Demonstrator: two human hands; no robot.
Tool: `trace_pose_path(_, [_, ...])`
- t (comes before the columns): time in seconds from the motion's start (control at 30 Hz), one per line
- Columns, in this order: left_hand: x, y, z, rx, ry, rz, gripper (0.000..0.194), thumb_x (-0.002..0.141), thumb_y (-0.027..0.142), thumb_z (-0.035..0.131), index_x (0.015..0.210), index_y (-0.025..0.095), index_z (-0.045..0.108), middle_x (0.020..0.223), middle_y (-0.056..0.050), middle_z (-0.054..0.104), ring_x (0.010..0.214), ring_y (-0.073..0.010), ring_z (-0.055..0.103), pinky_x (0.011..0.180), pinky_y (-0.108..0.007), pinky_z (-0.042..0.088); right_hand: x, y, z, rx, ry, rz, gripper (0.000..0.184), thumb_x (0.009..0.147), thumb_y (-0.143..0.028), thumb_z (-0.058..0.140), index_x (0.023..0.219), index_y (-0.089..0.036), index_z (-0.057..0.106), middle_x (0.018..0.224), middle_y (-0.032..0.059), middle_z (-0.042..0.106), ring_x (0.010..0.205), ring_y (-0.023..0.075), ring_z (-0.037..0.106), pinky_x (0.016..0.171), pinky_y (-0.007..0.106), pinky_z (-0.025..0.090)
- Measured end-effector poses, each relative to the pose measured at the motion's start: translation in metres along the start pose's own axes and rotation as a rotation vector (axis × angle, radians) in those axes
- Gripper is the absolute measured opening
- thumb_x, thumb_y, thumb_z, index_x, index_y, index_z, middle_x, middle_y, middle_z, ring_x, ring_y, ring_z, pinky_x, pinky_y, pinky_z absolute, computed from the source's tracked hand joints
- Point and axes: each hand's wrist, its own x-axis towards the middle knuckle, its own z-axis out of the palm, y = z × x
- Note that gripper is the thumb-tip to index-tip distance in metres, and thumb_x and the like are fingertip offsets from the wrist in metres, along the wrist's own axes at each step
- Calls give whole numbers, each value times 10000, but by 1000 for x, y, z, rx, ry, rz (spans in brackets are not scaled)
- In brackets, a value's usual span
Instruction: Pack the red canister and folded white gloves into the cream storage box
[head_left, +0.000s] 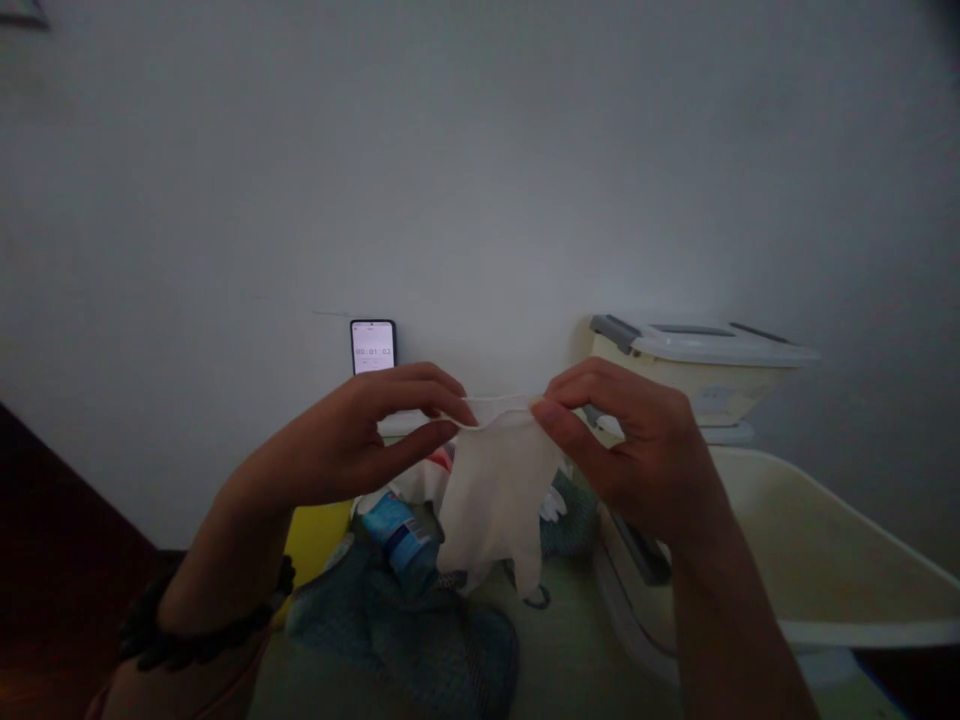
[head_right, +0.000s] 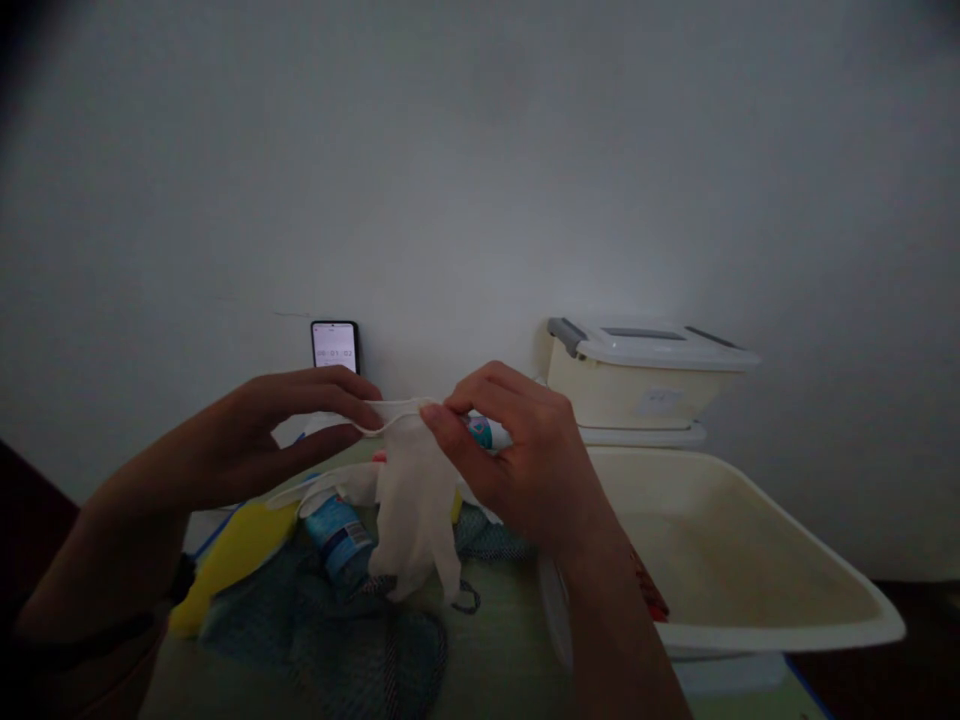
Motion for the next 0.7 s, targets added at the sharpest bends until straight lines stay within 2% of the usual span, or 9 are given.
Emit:
trace_pose_path(0.17, [-1, 5, -4, 133, 60, 15, 108, 801, 151, 604, 906, 134, 623, 1002, -70, 603, 891, -141, 593, 773, -233, 482, -2, 2, -10, 17, -50, 7, 195, 848, -218, 579, 673, -134, 594, 690, 32, 609, 651, 91, 549, 620, 227, 426])
trace_pose_path(0.3, [-1, 11, -3, 89, 197, 72, 71, 770, 138, 628, 838, 152, 637, 1017, -74, 610, 899, -169, 595, 770, -271, 479, -5, -3, -15, 159, -10, -23, 159, 841, -199, 587, 687, -164, 591, 841, 35, 637, 767, 107, 583, 699, 242, 439])
trace_pose_path(0.37, [-1, 15, -1, -77, 259, 119, 32, 778, 137, 621, 782, 165, 636, 1008, -68, 622, 934, -189, 596, 794, -293, 482, -7, -5, -14, 350, 24, -11, 189, 860, -232, 570, 678, -180, 583, 889, 26, 639, 794, 115, 579, 712, 257, 443])
trace_pose_path(0.47, [1, 19, 8, -438, 267, 197, 96, 795, 192, 618, 705, 165, 602, 909, -62, 630, 915, -207, 598, 772, -318, 494, -10, -7, -6, 730, 44, 37, 227, 873, -291, 556, 668, -194, 580, 815, 14, 623, 728, 121, 558, 659, 275, 445])
trace_pose_path(0.6, [5, 20, 23, -863, 265, 248, 189, 772, 277, 612, 655, 178, 501, 651, 5, 514, 609, -126, 519, 549, -263, 451, -11, -11, 11, 1153, 31, 80, 239, 877, -332, 536, 684, -197, 575, 662, -9, 521, 610, 118, 490, 590, 284, 411])
trace_pose_path(0.7, [5, 17, 31, -1030, 212, 197, 218, 799, 342, 539, 661, 202, 445, 556, 39, 398, 491, -102, 415, 458, -240, 379, -11, -11, 21, 1282, 23, 119, 254, 888, -364, 493, 698, -207, 551, 616, -26, 444, 570, 113, 428, 568, 281, 385])
